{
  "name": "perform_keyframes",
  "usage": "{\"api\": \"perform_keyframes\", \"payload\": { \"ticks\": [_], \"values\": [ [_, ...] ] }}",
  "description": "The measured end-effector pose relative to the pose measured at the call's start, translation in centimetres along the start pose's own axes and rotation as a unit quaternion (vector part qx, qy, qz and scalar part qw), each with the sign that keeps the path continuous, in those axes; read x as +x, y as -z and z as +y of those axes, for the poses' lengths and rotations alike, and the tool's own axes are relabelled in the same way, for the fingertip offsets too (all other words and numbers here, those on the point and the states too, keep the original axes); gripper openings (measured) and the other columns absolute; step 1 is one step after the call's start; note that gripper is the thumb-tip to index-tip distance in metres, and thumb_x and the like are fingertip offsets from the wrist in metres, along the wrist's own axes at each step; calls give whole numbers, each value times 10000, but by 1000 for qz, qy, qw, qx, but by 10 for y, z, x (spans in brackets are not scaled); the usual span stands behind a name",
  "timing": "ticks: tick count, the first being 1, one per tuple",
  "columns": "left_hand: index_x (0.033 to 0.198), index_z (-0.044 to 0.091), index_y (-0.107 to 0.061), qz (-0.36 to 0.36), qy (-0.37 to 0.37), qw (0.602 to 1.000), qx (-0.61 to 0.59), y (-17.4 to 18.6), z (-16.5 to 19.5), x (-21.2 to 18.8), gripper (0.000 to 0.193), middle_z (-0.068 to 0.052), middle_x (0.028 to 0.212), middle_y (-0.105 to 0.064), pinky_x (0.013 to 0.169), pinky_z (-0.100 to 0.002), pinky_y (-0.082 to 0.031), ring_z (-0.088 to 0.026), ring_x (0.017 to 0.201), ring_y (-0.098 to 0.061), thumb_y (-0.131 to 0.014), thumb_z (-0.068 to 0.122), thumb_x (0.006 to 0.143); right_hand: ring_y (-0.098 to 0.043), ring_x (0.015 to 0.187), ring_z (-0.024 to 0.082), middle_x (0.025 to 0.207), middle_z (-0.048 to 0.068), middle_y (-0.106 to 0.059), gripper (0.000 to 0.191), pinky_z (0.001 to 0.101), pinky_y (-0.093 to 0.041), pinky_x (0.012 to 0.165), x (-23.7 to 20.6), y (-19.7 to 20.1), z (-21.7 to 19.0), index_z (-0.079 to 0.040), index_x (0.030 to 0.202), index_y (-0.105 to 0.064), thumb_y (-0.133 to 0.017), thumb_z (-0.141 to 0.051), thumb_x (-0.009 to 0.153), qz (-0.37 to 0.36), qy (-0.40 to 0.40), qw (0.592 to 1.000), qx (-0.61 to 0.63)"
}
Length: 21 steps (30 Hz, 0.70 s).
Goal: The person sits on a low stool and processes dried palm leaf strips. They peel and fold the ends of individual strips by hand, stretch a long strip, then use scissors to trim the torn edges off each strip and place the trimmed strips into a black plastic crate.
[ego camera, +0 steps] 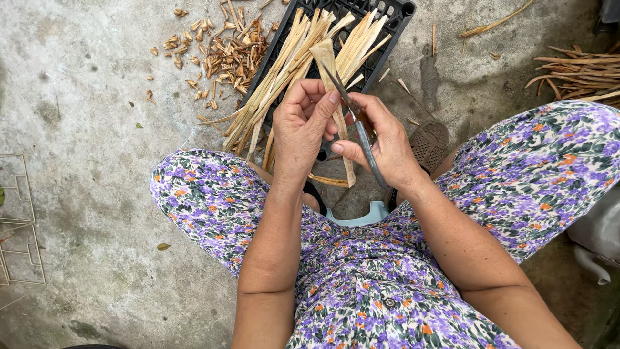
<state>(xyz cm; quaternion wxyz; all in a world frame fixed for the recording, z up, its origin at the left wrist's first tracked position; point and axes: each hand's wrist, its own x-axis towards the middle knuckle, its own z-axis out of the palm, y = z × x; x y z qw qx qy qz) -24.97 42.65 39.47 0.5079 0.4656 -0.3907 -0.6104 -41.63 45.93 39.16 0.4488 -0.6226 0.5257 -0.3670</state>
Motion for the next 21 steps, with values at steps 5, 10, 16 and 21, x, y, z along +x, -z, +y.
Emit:
{"api": "perform_keyframes", "payload": {
  "ticks": [5, 10, 16, 21],
  "values": [
    [1075, 10, -663, -5, -10, 1000, 12, 0, -1, 0, 136, -14, 905, -714, 551, -165, -482, -17, 658, -596, -718, 113, 1006, -684, 1108, 217, 1229, 106, -646, 773, 353, -561, 953, 2, 0, -7, -33, 1414, -548, -869, -439, 840, 13, 31, 999, -33],
    [1053, 13, -669, 6, 8, 1000, 15, 2, 1, -1, 136, -11, 885, -721, 541, -167, -485, -18, 645, -604, -739, 102, 978, -686, 1087, 233, 1192, 118, -640, 755, 362, -562, 929, 0, 2, -12, -24, 1396, -560, -877, -417, 835, 23, 41, 997, -61],
    [1027, 13, -686, -1, 22, 1000, 5, 5, 2, -1, 149, -15, 809, -702, 539, -181, -516, -32, 632, -624, -769, 111, 951, -689, 1055, 223, 1163, 116, -654, 709, 351, -562, 908, 0, 2, -11, -18, 1380, -581, -875, -402, 862, 30, 59, 996, -60],
    [1006, 8, -701, -9, 28, 999, 12, 3, 2, -1, 153, -24, 779, -705, 534, -190, -542, -37, 624, -636, -776, 121, 936, -698, 1013, 180, 1155, 106, -686, 660, 314, -574, 862, -5, -2, -6, -5, 1363, -607, -879, -347, 869, 63, 64, 996, -28]
  ]
}}
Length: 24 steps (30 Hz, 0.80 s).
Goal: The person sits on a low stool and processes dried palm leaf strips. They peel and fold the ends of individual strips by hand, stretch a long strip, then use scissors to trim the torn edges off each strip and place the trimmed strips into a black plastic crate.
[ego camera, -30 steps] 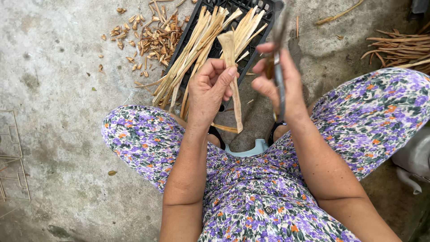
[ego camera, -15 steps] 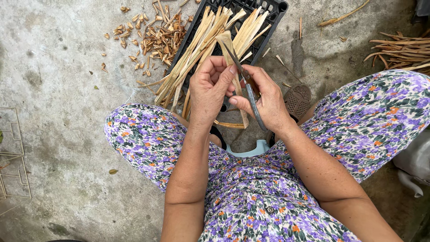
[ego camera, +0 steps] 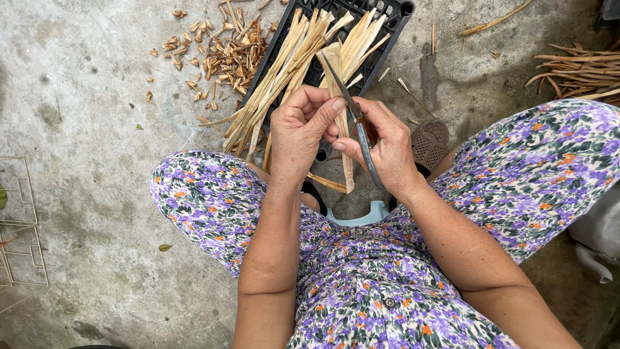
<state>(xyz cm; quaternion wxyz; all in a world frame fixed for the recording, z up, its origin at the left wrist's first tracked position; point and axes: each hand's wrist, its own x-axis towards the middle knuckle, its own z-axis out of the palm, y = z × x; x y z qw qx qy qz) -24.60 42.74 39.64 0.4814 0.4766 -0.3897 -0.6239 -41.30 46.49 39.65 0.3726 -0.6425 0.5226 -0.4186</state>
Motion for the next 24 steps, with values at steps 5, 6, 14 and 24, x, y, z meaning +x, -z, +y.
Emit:
{"api": "perform_keyframes", "payload": {
  "ticks": [5, 6, 14, 24],
  "values": [
    [1015, -7, -706, -8, 18, 1000, -10, -2, 0, 2, 161, -31, 785, -708, 543, -195, -551, -41, 626, -638, -776, 114, 934, -663, 888, 93, 1025, 41, -712, 609, 251, -565, 777, -7, -8, 7, -6, 1347, -632, -863, -319, 878, 17, -49, 996, 70],
    [1012, -8, -705, -10, 17, 1000, -15, -2, -1, 2, 159, -31, 789, -707, 547, -196, -549, -42, 627, -635, -777, 112, 937, -643, 862, 72, 997, 23, -709, 604, 234, -553, 754, -8, -9, 9, -9, 1351, -634, -854, -321, 883, 16, -69, 992, 104],
    [1001, -15, -693, -57, 17, 997, -47, -4, -10, 1, 149, -26, 804, -694, 583, -192, -533, -43, 657, -626, -771, 106, 964, -637, 888, 21, 980, -14, -696, 542, 181, -545, 776, -10, -11, 18, -2, 1305, -616, -809, -349, 936, 15, -73, 981, 179],
    [1056, -2, -718, -67, 40, 997, 4, -8, -11, 0, 158, -20, 825, -721, 594, -176, -538, -34, 670, -636, -749, 124, 965, -584, 667, 76, 848, 6, -646, 410, 220, -481, 585, -9, -7, 17, -23, 1264, -643, -797, -223, 942, 80, -169, 962, 201]
  ]
}}
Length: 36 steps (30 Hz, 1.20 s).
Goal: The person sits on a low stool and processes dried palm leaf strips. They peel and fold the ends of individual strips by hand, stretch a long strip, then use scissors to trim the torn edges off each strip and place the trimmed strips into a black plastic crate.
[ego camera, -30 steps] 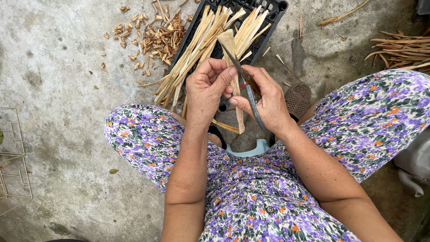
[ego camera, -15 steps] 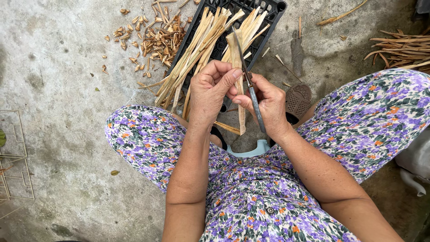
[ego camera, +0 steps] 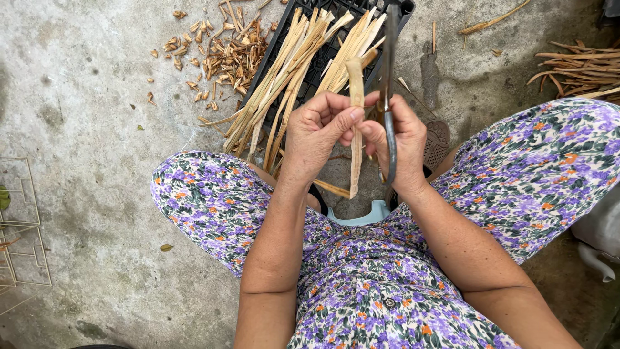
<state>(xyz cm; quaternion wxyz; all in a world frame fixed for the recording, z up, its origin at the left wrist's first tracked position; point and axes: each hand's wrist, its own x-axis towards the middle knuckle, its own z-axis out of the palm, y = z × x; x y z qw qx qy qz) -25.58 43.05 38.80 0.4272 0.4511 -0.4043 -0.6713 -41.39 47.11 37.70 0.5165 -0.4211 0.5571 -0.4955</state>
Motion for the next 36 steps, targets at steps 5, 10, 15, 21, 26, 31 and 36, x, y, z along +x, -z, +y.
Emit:
{"api": "perform_keyframes", "payload": {
  "ticks": [5, 10, 15, 21, 26, 31, 36],
  "values": [
    [1158, -15, -705, -3, -36, 999, -8, 1, 6, 2, 225, -43, 897, -744, 639, -181, -537, -42, 735, -652, -723, 143, 998, -671, 956, 93, 1047, 26, -683, 444, 239, -573, 855, 2, -2, -8, -39, 1351, -528, -757, -120, 979, -74, 15, 988, 134],
    [1309, -21, -675, -127, -1, 979, -158, 10, 16, -4, 345, -64, 1063, -748, 700, -214, -564, -59, 759, -635, -628, 215, 1061, -674, 902, 140, 1035, 68, -690, 500, 252, -553, 794, 6, 3, -15, -4, 1362, -580, -781, -162, 931, -138, -62, 946, 287],
    [1255, -21, -675, -106, 3, 980, -171, 13, 7, 0, 263, -66, 986, -725, 681, -215, -534, -73, 760, -625, -663, 159, 1062, -681, 901, 152, 1025, 76, -688, 570, 274, -564, 809, 8, 2, -12, -9, 1333, -543, -822, -260, 904, -126, -50, 960, 245],
    [1126, 8, -678, 28, -34, 994, -98, 15, -7, 9, 179, -26, 918, -703, 653, -210, -532, -65, 746, -631, -727, 120, 995, -615, 929, 98, 1025, 18, -641, 587, 244, -523, 821, 5, 4, -6, -43, 1382, -565, -778, -381, 951, -88, 18, 996, 30],
    [1115, 10, -686, 64, -61, 995, -54, 15, -10, 10, 182, -23, 948, -719, 683, -199, -535, -52, 770, -632, -750, 108, 975, -614, 970, 86, 1044, -4, -634, 643, 244, -533, 868, 8, 3, 0, -45, 1390, -566, -789, -438, 932, -134, 64, 987, -62],
    [1074, 17, -685, 68, -57, 995, -47, 13, -8, 9, 166, -20, 908, -716, 667, -201, -540, -57, 751, -642, -768, 101, 957, -607, 940, 72, 999, -9, -652, 664, 238, -525, 847, 6, 3, 2, -43, 1363, -600, -792, -485, 906, -157, 52, 983, -77],
    [1050, 19, -689, 68, -46, 996, -40, 12, -6, 7, 157, -20, 873, -713, 657, -205, -544, -62, 734, -643, -774, 102, 947, -580, 895, 60, 981, -22, -642, 660, 223, -504, 807, 6, 4, 5, -41, 1328, -634, -794, -507, 889, -145, 46, 986, -69]
  ]
}}
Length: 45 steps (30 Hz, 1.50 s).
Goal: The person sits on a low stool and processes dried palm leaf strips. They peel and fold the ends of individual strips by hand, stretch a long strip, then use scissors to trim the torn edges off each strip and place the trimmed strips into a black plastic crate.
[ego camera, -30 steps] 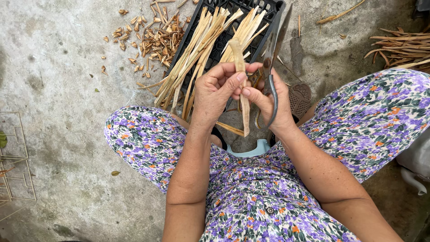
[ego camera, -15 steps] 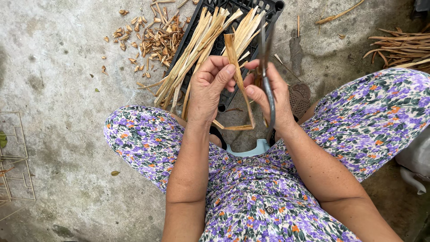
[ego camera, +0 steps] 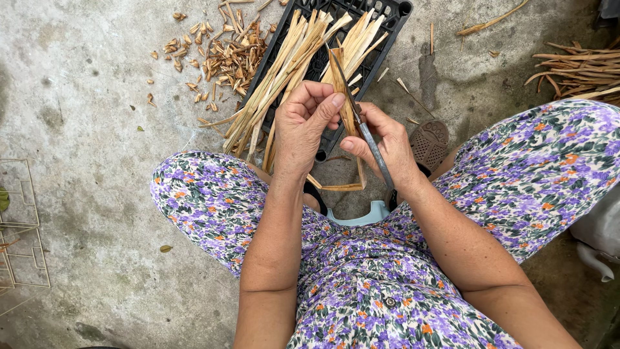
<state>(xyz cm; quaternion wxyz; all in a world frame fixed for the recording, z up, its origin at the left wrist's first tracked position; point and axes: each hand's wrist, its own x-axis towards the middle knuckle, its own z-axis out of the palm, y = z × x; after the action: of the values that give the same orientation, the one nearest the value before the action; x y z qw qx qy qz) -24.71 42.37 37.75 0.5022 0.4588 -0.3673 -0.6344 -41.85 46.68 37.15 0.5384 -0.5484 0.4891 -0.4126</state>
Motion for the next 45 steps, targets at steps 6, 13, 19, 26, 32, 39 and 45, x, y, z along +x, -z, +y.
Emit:
{"api": "perform_keyframes", "payload": {
  "ticks": [6, 13, 19, 26, 32, 39, 45],
  "values": [
    [1044, 11, -686, -8, 10, 1000, -20, -3, 1, 1, 164, -30, 866, -713, 652, -211, -551, -68, 724, -646, -774, 105, 941, -514, 844, 22, 934, -60, -605, 603, 187, -459, 742, -4, -7, 6, -32, 1264, -663, -835, -454, 868, 32, -5, 999, 38],
    [1036, 11, -689, -19, 20, 1000, -13, -2, -1, 0, 164, -23, 864, -717, 660, -209, -554, -61, 726, -645, -774, 115, 943, -497, 800, 6, 892, -75, -595, 550, 174, -436, 699, -4, -8, 11, -46, 1205, -667, -836, -450, 872, 41, -3, 998, 43],
    [1029, 16, -695, -33, 26, 999, -2, -5, -3, -2, 161, -13, 847, -708, 660, -208, -554, -52, 729, -642, -779, 124, 943, -485, 716, 12, 796, -69, -578, 466, 192, -415, 624, -4, -4, 7, -41, 1126, -686, -843, -406, 883, 60, -5, 998, -5],
    [1028, 21, -700, -50, 29, 998, 18, -6, -4, -2, 155, -2, 829, -696, 654, -203, -548, -47, 726, -632, -774, 138, 956, -526, 529, 10, 689, -66, -599, 376, 192, -410, 448, -6, -6, 2, -47, 1083, -694, -837, -307, 853, 92, -84, 989, 84],
    [1073, -8, -704, -39, 3, 999, -9, -6, -10, -2, 197, -20, 930, -718, 765, -230, -587, -69, 830, -666, -792, 129, 962, -586, 839, 32, 969, -37, -631, 374, 201, -506, 723, -1, -5, 1, -63, 1250, -608, -821, -148, 955, 99, 5, 994, 48],
    [1391, 84, -582, -175, -34, 977, 114, -37, -29, -23, 425, 2, 1123, -706, 878, -239, -591, -69, 984, -681, -713, 176, 997, -717, 946, 169, 1055, 57, -675, 289, 285, -610, 851, 9, 42, -1, -39, 1306, -543, -734, -28, 1089, 235, 87, 962, 106],
    [1321, 101, -694, -295, 115, 927, 200, -25, -6, -38, 315, -2, 887, -721, 618, -215, -518, -61, 728, -631, -646, 212, 1030, -659, 792, 163, 931, 105, -682, 465, 281, -545, 712, 6, 102, 12, -67, 1409, -480, -722, -50, 1011, 393, 157, 884, 200]
  ]
}}
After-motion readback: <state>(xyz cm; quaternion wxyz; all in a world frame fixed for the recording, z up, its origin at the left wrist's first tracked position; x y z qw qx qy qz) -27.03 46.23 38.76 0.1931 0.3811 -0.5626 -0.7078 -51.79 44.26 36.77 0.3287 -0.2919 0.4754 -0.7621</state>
